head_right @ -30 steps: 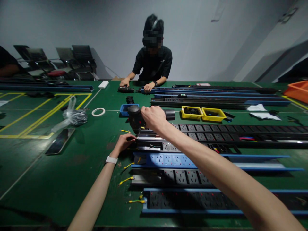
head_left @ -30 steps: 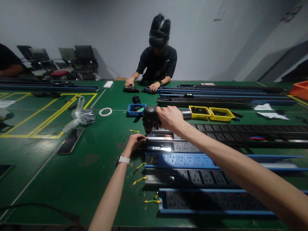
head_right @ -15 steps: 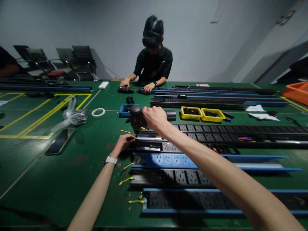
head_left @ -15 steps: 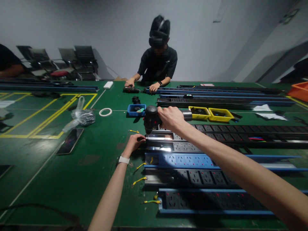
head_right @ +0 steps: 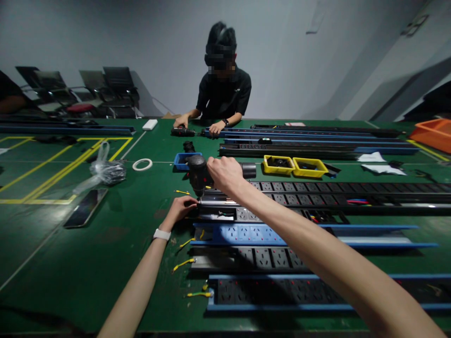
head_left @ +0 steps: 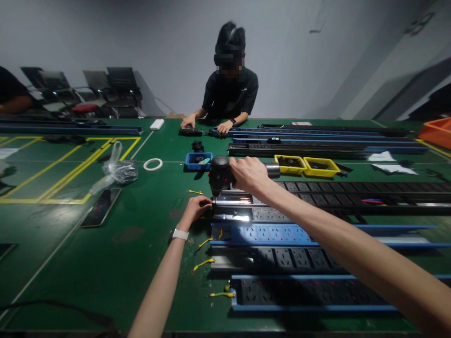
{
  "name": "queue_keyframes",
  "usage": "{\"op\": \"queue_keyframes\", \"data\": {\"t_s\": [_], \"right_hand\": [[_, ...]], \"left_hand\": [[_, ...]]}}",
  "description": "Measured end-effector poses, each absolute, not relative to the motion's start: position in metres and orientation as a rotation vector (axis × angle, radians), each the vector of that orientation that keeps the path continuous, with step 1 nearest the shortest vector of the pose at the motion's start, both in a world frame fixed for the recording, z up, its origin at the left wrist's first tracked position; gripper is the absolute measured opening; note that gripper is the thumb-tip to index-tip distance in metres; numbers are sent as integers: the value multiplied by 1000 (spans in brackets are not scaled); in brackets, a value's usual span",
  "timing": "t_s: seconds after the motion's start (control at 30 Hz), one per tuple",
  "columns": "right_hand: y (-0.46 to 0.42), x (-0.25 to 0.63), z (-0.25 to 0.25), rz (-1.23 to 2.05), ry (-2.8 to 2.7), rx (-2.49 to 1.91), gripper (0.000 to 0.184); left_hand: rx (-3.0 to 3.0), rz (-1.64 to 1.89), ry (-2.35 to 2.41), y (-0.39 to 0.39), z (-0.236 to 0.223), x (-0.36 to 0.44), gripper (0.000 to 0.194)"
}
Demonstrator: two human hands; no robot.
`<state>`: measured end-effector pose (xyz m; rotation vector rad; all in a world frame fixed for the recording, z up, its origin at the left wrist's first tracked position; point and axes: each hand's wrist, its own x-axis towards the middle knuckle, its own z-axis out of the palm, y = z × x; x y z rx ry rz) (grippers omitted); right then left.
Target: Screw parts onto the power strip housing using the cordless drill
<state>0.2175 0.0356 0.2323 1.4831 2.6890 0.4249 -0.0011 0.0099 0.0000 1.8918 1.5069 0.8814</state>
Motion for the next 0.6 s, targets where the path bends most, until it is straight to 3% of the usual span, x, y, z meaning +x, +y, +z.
{"op": "queue_keyframes", "data": {"t_s": [0.6], "right_hand": [[37,214,235,395,2666,1503,39]], "left_hand": [[1932,929,1477,9,-2,-1,21]]}}
